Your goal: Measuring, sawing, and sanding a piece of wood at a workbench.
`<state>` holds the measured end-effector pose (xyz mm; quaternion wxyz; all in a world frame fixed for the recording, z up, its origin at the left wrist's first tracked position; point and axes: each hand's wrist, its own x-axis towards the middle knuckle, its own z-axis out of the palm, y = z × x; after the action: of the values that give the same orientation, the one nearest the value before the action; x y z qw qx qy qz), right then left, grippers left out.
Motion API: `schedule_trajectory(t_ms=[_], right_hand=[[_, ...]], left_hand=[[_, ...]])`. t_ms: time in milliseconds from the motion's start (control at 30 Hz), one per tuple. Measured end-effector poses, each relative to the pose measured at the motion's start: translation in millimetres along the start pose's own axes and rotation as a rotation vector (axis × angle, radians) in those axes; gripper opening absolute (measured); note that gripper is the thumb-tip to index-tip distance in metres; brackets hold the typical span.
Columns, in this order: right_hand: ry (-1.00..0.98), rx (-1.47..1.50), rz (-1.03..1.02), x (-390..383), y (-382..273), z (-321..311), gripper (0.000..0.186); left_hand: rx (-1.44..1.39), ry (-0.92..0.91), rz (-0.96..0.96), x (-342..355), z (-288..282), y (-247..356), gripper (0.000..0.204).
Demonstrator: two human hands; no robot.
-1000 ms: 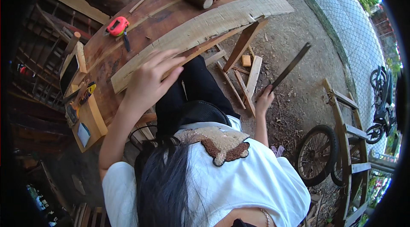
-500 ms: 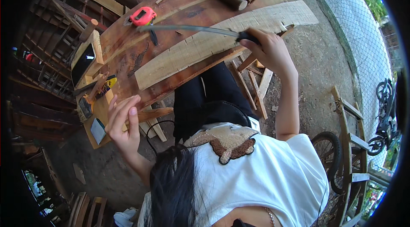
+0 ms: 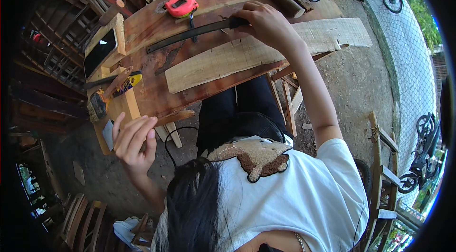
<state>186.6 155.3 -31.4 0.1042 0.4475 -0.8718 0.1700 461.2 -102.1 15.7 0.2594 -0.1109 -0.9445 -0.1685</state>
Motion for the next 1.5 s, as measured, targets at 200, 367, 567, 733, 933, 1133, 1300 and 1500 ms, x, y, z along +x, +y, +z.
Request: schedule_trajectory(t_ms=[200, 367, 567, 733, 933, 1133, 1300, 1500], right_hand=[[0.367, 0.005, -0.066, -14, -11, -4, 0.024], [0.281, 0.272, 0.146, -55, -33, -16, 0.016], [0.402, 0.364, 0.189, -76, -41, -14, 0.008], [0.498, 0.366, 0.241, -94, -35, -12, 0.007], [0.578, 0.415, 0.372, -113, -30, -6, 0.008], [0.65, 0.324, 0.369, -115, -23, -8, 0.008], [0.62, 0.18, 0.359, -109, -14, 7, 0.009], [0.63, 0.159, 0.381, -106, -16, 15, 0.009]], left_hand=[[0.239, 0.099, -0.309, -29, -26, -16, 0.026], [0.25, 0.222, -0.401, -73, -10, -29, 0.041], [0.368, 0.003, -0.458, -99, -7, -37, 0.041], [0.258, 0.43, -0.32, -89, -2, -28, 0.014], [0.117, 0.792, -0.155, 20, 57, 14, 0.008], [-0.046, 0.409, 0.148, 87, 143, 55, 0.024], [-0.069, 0.074, 0.063, 92, 186, 83, 0.032], [0.057, -0.001, 0.023, 88, 176, 76, 0.033]])
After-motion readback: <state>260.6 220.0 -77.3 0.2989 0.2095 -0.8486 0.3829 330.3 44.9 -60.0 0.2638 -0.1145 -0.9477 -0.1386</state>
